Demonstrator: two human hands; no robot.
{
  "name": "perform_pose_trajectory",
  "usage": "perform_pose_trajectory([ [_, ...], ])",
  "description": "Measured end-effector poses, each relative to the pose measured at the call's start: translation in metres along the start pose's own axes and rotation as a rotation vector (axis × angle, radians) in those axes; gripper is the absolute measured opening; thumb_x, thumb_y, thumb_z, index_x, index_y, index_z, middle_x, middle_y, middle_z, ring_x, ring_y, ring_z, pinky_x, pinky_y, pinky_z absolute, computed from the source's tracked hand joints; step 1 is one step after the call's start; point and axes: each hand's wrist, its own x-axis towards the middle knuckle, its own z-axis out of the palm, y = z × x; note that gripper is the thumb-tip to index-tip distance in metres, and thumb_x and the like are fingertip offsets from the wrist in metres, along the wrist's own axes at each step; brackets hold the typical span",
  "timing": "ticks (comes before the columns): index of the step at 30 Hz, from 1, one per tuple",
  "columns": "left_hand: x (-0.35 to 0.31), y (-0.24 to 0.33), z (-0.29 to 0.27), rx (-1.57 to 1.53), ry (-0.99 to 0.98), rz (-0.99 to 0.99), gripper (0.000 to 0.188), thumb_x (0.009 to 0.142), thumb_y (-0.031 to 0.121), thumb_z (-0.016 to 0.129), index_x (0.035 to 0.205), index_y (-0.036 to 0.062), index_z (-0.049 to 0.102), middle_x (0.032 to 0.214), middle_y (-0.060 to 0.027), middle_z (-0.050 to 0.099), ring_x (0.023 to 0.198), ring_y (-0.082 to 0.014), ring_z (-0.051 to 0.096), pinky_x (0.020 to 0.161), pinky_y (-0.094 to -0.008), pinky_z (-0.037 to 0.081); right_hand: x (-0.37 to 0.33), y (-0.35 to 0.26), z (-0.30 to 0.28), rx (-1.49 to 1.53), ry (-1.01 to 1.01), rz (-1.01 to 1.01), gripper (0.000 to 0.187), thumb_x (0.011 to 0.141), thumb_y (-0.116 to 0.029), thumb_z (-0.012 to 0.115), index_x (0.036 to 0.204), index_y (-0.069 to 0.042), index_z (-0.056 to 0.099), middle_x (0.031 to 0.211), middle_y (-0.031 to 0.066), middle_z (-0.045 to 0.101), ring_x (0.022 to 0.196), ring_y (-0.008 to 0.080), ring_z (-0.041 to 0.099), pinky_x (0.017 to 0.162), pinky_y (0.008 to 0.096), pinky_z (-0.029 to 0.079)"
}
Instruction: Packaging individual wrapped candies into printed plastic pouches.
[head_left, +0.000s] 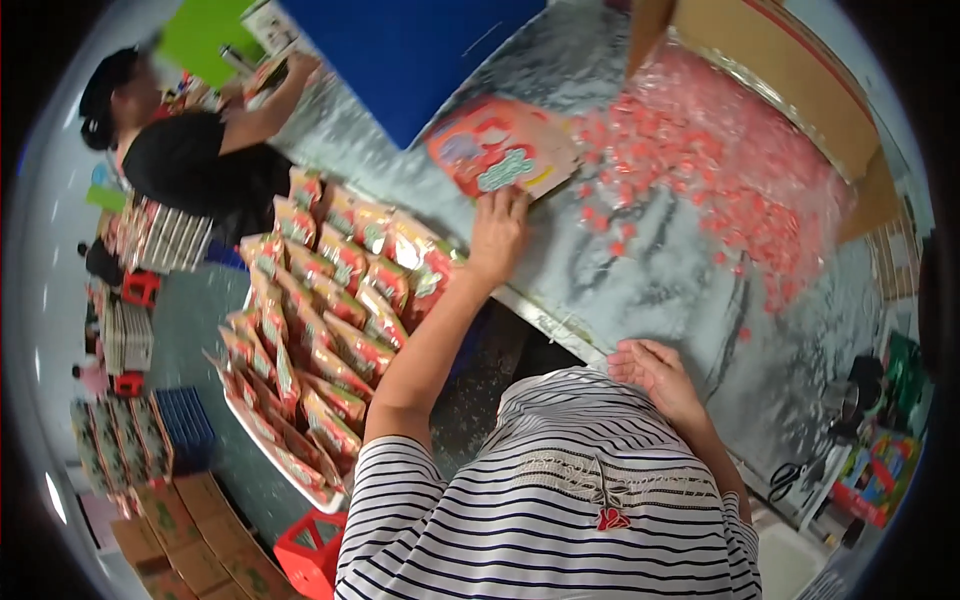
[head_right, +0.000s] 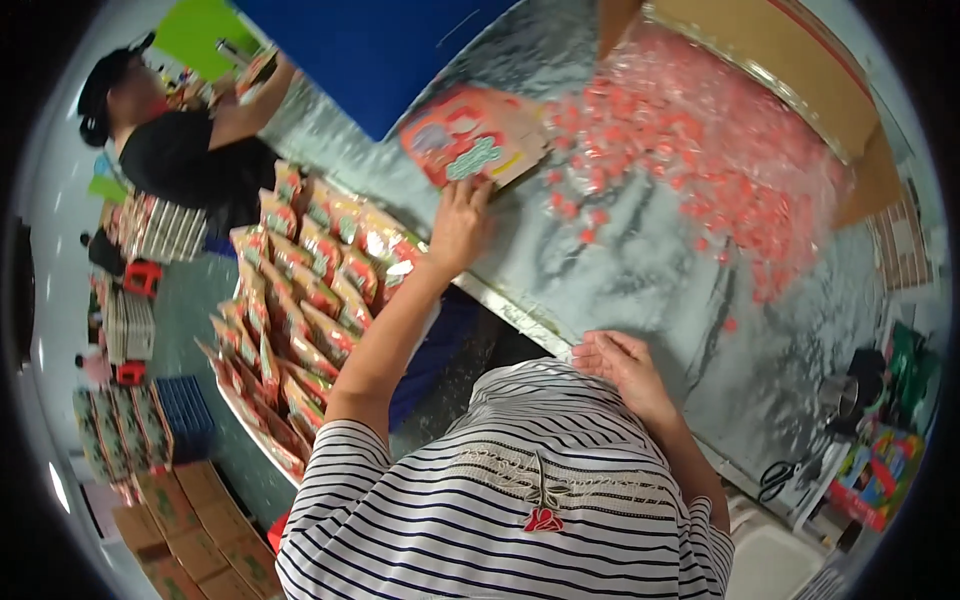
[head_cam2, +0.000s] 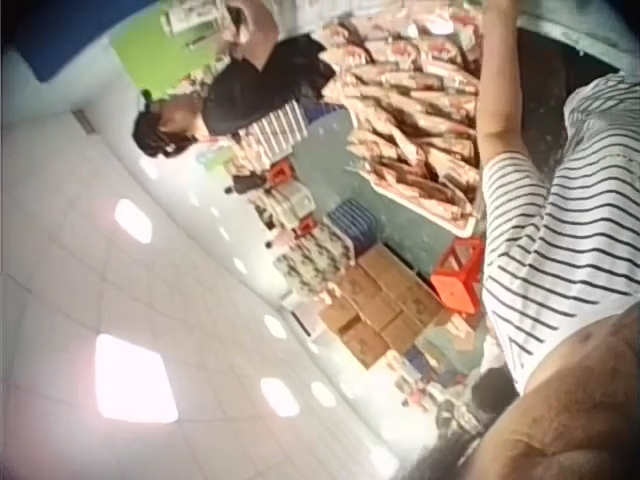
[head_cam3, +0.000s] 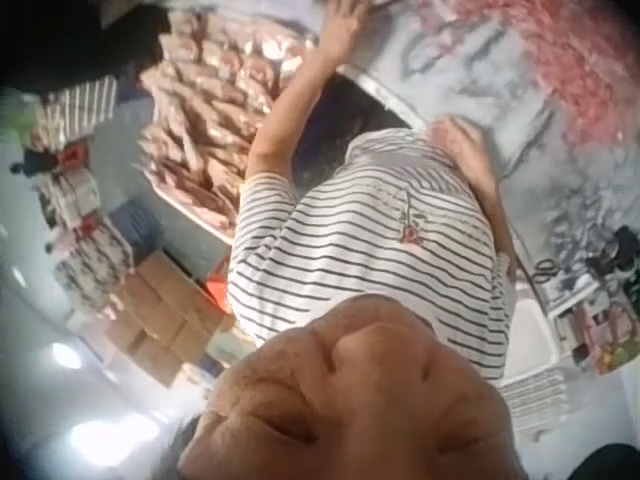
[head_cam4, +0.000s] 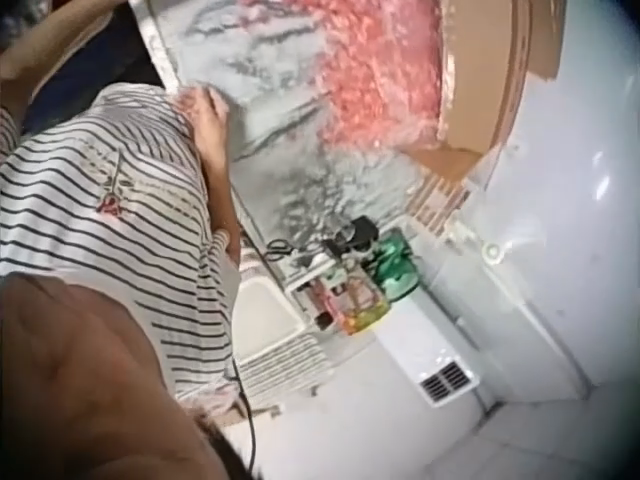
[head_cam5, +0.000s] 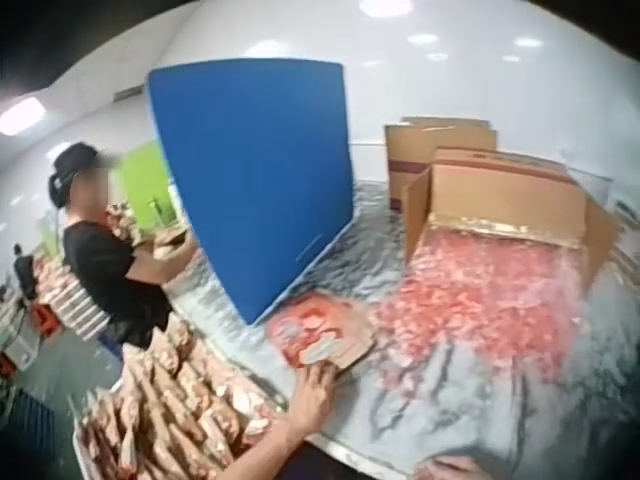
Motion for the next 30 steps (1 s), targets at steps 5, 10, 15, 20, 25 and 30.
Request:
perform_pose_trajectory([
  [5, 0.015, -0.032, 0.014, -0.052, -0.109, 0.052, 0.031, 0.079, 0.007, 0.06, 0.109, 0.0008, 0.059, 0.105, -0.0186, 0.059, 0.094, -0.0379, 0.058, 0.075, -0.044, 0.051, -0.014, -0.004, -0.015, 0.06, 0.098, -0.042, 0.034, 0.098, -0.025, 0.052, 0.113, 0.005, 0.057, 0.1, 0.0152, 0.066, 0.087, 0.0196, 0.065, 0.081, 0.0321, 0.052],
  [10, 0.014, -0.018, -0.008, 0.071, -0.165, 0.076, 0.016, 0.08, 0.004, 0.055, 0.095, -0.0004, 0.058, 0.092, -0.0181, 0.058, 0.085, -0.0354, 0.06, 0.069, -0.0433, 0.052, 0.006, -0.01, -0.013, -0.074, 0.009, -0.136, 0.038, 0.098, -0.029, 0.053, 0.115, 0.005, 0.057, 0.102, 0.0134, 0.066, 0.091, 0.0185, 0.064, 0.084, 0.0309, 0.052],
  [15, -0.002, 0.081, -0.026, 0.03, -0.116, 0.168, 0.013, 0.079, 0.007, 0.054, 0.091, 0.0002, 0.054, 0.076, -0.0124, 0.056, 0.064, -0.0267, 0.059, 0.051, -0.0391, 0.049, 0.04, -0.019, 0.012, -0.114, 0.079, -0.198, 0.037, 0.099, -0.027, 0.052, 0.118, 0.004, 0.057, 0.099, 0.0116, 0.066, 0.091, 0.018, 0.064, 0.085, 0.0312, 0.052],
  [20, -0.034, 0.164, -0.034, -0.375, -0.32, 0.181, 0.025, 0.078, 0.006, 0.06, 0.1, -0.005, 0.057, 0.083, -0.0161, 0.059, 0.072, -0.0307, 0.064, 0.057, -0.0395, 0.053, 0.044, -0.02, 0.004, -0.412, 0.268, -0.456, 0.026, 0.095, -0.02, 0.058, 0.088, 0.005, 0.061, 0.07, 0.008, 0.063, 0.065, 0.0091, 0.055, 0.058, 0.0277, 0.044],
  [25, -0.012, 0.173, -0.058, -0.554, -0.297, 0.343, 0.055, 0.07, -0.003, 0.064, 0.124, -0.0056, 0.053, 0.123, -0.0209, 0.055, 0.091, -0.0335, 0.062, 0.074, -0.0399, 0.054, 0.03, -0.023, -0.032, -0.526, 0.26, -0.456, 0.011, 0.091, -0.003, 0.055, 0.093, 0.005, 0.063, 0.078, 0.0033, 0.065, 0.071, 0.0059, 0.055, 0.061, 0.0247, 0.048],
  [30, 0.023, 0.17, -0.097, -0.381, -0.355, 0.657, 0.065, 0.064, 0.003, 0.067, 0.127, -0.0062, 0.051, 0.13, -0.0195, 0.053, 0.086, -0.0301, 0.06, 0.076, -0.0358, 0.052, -0.001, -0.057, -0.011, -0.197, 0.035, -0.571, 0.013, 0.087, -0.002, 0.057, 0.097, 0.003, 0.064, 0.08, 0.0003, 0.066, 0.074, 0.0068, 0.054, 0.068, 0.0257, 0.047],
])
